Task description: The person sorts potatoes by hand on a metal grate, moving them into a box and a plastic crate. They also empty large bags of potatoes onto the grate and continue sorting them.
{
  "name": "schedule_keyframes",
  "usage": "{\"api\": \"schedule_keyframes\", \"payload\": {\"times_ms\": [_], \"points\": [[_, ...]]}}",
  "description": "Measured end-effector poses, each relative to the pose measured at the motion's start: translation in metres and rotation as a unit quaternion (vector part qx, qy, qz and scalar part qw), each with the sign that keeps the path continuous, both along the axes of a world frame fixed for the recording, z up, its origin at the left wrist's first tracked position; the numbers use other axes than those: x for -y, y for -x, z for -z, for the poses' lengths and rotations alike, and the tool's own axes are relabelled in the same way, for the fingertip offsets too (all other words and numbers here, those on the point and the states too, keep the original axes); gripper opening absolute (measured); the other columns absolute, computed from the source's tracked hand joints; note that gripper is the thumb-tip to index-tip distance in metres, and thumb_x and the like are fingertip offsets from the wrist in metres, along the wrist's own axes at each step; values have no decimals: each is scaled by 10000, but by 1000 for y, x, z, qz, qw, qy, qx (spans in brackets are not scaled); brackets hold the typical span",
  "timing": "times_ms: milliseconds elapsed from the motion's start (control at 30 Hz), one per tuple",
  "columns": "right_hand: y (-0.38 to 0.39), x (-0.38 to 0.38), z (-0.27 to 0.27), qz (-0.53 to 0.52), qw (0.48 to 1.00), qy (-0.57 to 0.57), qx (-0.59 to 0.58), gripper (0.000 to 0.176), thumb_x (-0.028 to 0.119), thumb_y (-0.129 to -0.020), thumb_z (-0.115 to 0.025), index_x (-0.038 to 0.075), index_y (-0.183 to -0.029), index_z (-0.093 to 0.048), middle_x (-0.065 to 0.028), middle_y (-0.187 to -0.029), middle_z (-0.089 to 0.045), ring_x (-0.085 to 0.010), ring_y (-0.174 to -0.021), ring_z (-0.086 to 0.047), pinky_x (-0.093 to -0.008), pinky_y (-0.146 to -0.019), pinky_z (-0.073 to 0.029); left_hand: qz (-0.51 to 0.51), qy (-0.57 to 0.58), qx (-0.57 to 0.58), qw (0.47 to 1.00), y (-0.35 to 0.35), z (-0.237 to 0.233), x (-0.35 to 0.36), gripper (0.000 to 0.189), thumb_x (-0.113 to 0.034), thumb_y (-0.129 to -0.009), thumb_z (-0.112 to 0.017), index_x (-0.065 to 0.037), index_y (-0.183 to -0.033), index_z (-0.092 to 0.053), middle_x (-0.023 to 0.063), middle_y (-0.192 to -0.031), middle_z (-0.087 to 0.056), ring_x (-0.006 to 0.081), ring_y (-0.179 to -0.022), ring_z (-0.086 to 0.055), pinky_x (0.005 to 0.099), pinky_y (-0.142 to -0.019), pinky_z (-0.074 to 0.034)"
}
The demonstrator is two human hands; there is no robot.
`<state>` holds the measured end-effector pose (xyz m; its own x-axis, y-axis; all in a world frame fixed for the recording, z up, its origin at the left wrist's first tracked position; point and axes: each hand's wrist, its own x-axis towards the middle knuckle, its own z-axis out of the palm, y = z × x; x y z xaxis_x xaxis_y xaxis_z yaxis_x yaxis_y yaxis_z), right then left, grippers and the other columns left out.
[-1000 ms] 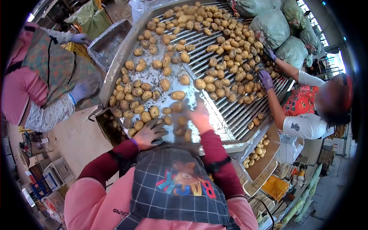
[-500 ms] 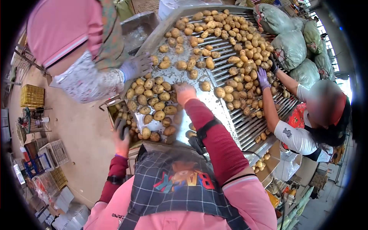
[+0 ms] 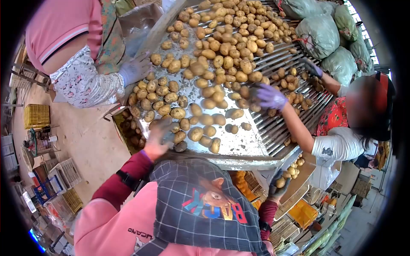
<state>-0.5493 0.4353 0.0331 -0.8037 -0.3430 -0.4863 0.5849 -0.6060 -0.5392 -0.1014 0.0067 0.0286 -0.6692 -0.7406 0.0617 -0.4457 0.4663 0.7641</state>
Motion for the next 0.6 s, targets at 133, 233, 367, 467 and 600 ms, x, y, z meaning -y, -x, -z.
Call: {"api": "schedule_keyframes", "payload": {"times_ms": [133,233,367,467,600], "points": [[17,-46,-1,263,936,-206,113,613,331,-955,-562,9,-1454,-407,-211,-1446,-461,-344,-1307,-472,-484,-1022,-479,336,46,56,939,70,-3,3,565,-288,-851,-682,-179,-1390,-554,154,-1475,-469,356,-1389,-399,515,-1176,-280],[-25,69,-36,-45,864,-453,-215,619,256,-925,-612,35,-1472,-423,-190,-1420,-511,-325,-1268,-534,-424,-1057,-454,312,152,117,930,34,22,1,575,-329,-862,-666,-202,-1407,-534,168,-1459,-479,357,-1398,-390,535,-1177,-267],[-100,233,-66,-563,385,-593,-429,821,128,-756,-794,16,-1471,-405,-244,-1428,-490,-351,-1299,-516,-394,-1077,-454,241,83,194,947,-47,10,9,582,-270,-833,-689,-266,-1399,-553,180,-1505,-416,415,-1423,-333,576,-1186,-231],[-156,291,-13,-701,247,-386,-546,857,182,-785,-767,112,-1521,-332,-313,-1344,-477,-413,-1150,-597,-453,-984,-511,131,85,261,953,-114,14,22,335,-226,-810,-683,-164,-1139,-694,170,-1378,-541,399,-1339,-443,600,-1166,-227],[-234,354,39,-640,248,-209,-697,866,77,-811,-654,234,-1568,-264,-390,-1358,-405,-428,-980,-651,-462,-820,-568,-77,200,103,971,-101,-27,85,328,-100,-787,-684,-83,-1115,-677,175,-1236,-604,396,-1210,-524,524,-1097,-355]]}}
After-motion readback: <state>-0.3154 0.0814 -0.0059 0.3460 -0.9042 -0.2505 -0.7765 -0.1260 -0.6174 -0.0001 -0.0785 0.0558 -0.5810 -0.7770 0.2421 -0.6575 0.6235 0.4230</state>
